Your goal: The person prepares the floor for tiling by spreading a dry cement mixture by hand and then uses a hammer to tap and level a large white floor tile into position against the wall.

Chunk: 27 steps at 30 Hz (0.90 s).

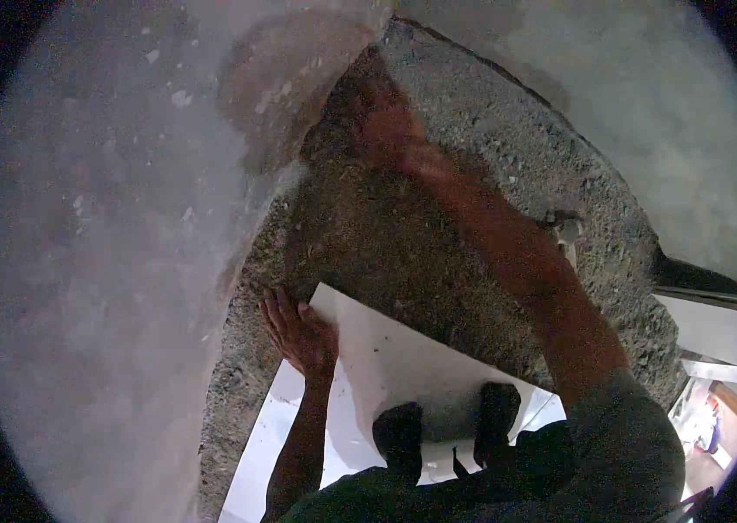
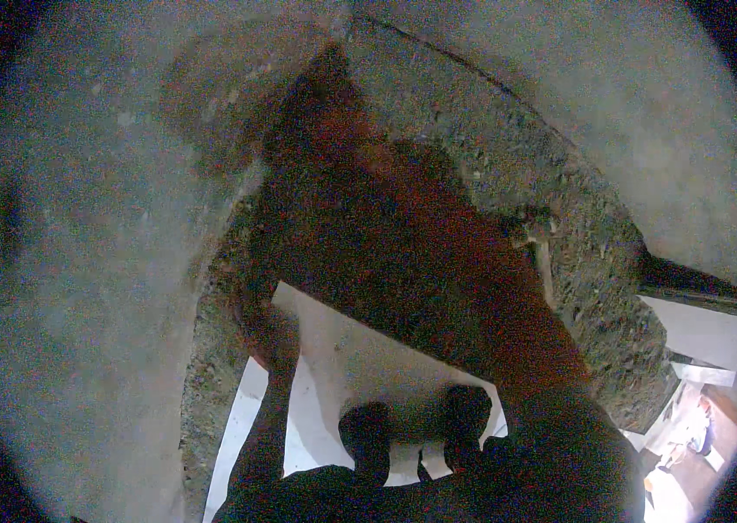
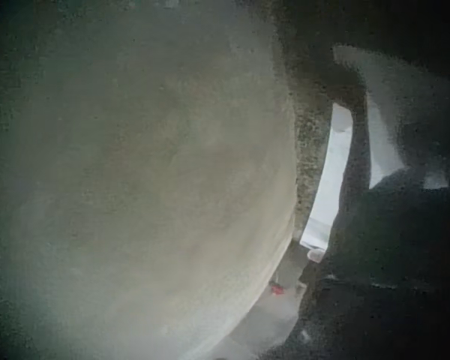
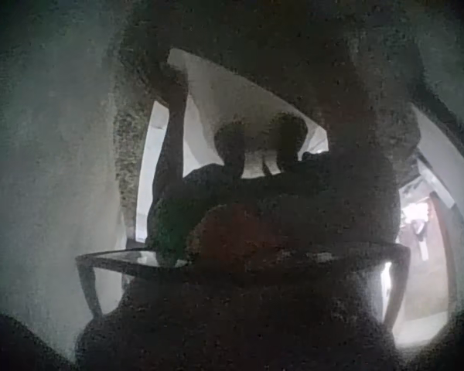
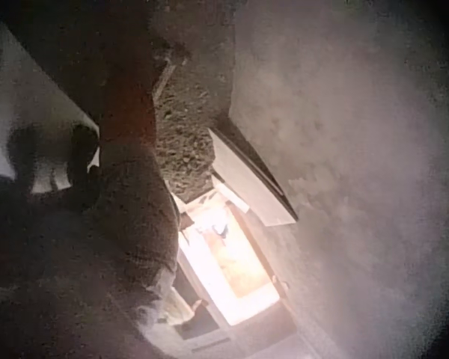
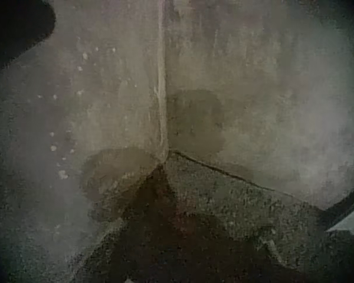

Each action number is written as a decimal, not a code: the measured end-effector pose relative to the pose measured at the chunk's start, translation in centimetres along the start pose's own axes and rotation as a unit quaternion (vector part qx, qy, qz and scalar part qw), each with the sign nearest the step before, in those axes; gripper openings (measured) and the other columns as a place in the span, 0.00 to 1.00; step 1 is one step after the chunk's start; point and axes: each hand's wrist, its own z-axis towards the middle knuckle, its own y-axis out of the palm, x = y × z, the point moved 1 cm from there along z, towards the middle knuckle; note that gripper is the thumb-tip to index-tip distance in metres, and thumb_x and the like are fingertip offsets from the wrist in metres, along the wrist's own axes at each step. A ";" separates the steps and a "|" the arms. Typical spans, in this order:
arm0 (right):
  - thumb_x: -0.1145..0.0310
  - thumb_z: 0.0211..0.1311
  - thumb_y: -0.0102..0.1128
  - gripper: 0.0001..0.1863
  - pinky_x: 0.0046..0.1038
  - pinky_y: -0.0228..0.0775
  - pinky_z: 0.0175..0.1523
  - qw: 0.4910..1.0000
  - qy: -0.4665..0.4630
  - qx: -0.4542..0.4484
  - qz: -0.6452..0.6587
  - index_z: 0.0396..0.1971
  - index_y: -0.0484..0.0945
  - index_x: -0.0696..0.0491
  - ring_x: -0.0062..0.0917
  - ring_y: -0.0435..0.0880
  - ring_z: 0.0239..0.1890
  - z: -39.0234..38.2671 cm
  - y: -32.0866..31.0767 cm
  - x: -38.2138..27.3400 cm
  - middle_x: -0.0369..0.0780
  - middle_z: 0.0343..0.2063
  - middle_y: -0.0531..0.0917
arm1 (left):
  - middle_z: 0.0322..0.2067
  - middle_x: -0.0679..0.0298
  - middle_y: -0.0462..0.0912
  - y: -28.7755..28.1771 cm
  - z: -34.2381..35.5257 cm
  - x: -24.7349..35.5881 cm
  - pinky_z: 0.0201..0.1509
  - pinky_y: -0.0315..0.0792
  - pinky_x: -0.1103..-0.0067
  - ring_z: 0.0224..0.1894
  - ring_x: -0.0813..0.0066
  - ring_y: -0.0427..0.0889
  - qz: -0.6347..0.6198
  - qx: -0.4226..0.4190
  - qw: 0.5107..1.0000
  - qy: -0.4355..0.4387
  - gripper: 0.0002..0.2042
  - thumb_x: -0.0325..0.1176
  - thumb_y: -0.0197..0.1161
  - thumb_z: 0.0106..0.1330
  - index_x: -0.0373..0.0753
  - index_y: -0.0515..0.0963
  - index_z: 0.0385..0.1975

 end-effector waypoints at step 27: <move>0.53 0.72 0.60 0.24 0.52 0.61 0.73 0.930 0.136 0.161 0.302 0.60 0.81 0.52 0.52 0.74 0.67 -11.4 -6.9 -2.5 0.52 0.63 0.76 | 0.72 0.47 0.67 -0.6 0.2 0.8 0.78 0.52 0.49 0.75 0.42 0.61 -0.022 -0.005 1.000 0.008 0.26 0.45 0.46 0.80 0.33 0.71 0.68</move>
